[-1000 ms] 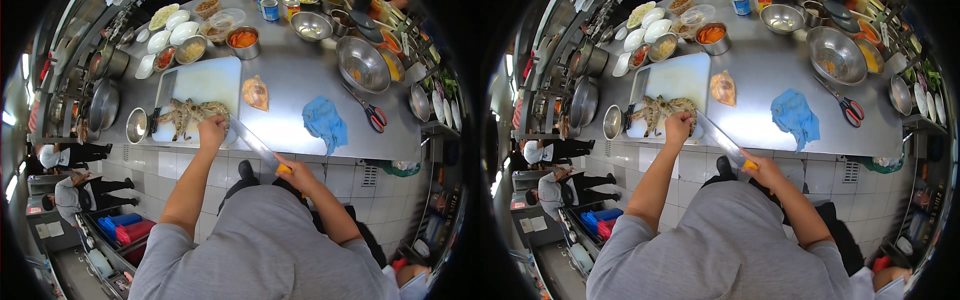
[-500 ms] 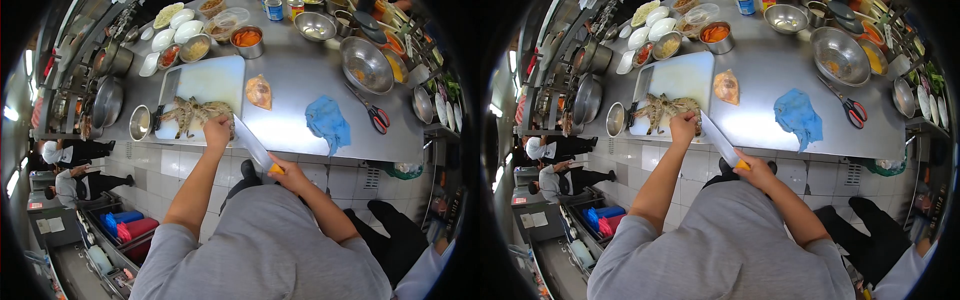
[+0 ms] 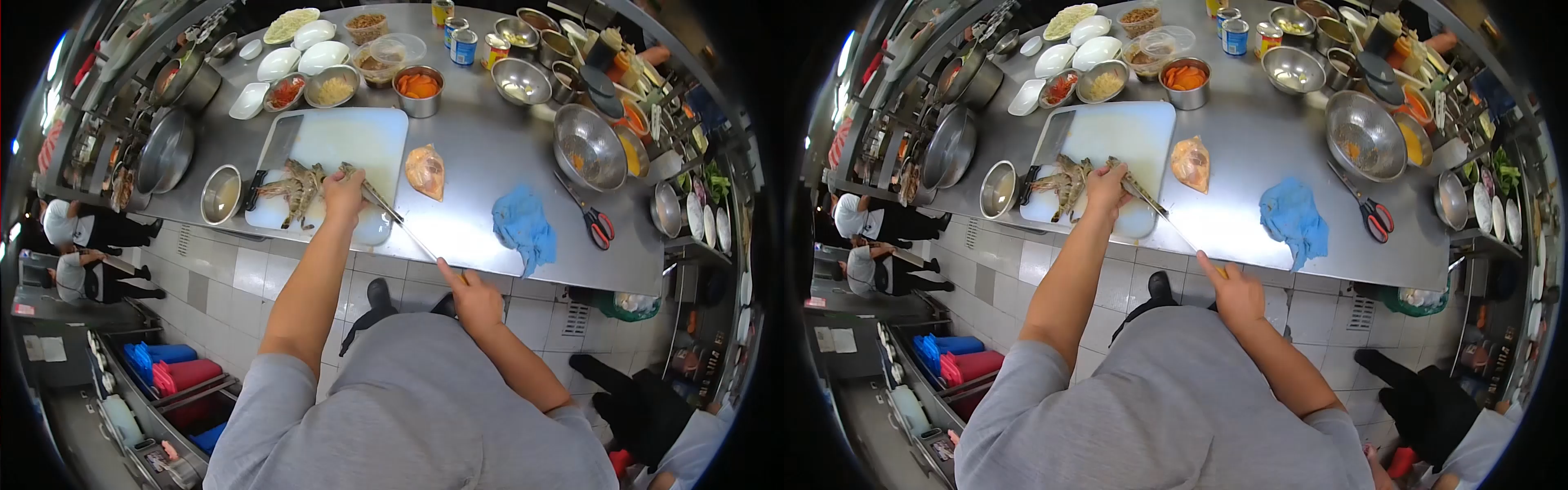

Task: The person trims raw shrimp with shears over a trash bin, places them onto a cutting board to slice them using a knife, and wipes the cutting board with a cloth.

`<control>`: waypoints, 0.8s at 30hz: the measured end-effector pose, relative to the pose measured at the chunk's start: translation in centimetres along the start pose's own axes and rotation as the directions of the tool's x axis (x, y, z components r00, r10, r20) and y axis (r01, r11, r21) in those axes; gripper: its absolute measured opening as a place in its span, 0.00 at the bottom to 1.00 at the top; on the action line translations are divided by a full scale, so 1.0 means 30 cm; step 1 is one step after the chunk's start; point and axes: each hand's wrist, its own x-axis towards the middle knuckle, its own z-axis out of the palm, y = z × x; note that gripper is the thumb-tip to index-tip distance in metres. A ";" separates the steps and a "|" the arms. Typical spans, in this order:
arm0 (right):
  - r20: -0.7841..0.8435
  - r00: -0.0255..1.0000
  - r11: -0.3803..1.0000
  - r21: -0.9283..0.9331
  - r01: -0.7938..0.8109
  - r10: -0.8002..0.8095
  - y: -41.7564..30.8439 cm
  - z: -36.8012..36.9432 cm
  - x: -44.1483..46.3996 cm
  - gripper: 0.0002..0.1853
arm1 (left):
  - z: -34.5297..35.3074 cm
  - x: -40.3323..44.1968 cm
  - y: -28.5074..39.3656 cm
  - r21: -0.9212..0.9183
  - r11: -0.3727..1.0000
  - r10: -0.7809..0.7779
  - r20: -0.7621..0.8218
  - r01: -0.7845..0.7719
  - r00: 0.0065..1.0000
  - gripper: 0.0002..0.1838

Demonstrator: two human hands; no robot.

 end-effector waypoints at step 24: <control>0.180 0.974 0.990 0.011 -0.144 0.140 -0.213 -0.310 0.093 0.36 | -0.017 0.208 -0.004 0.504 0.794 0.228 0.273 -0.341 0.935 0.38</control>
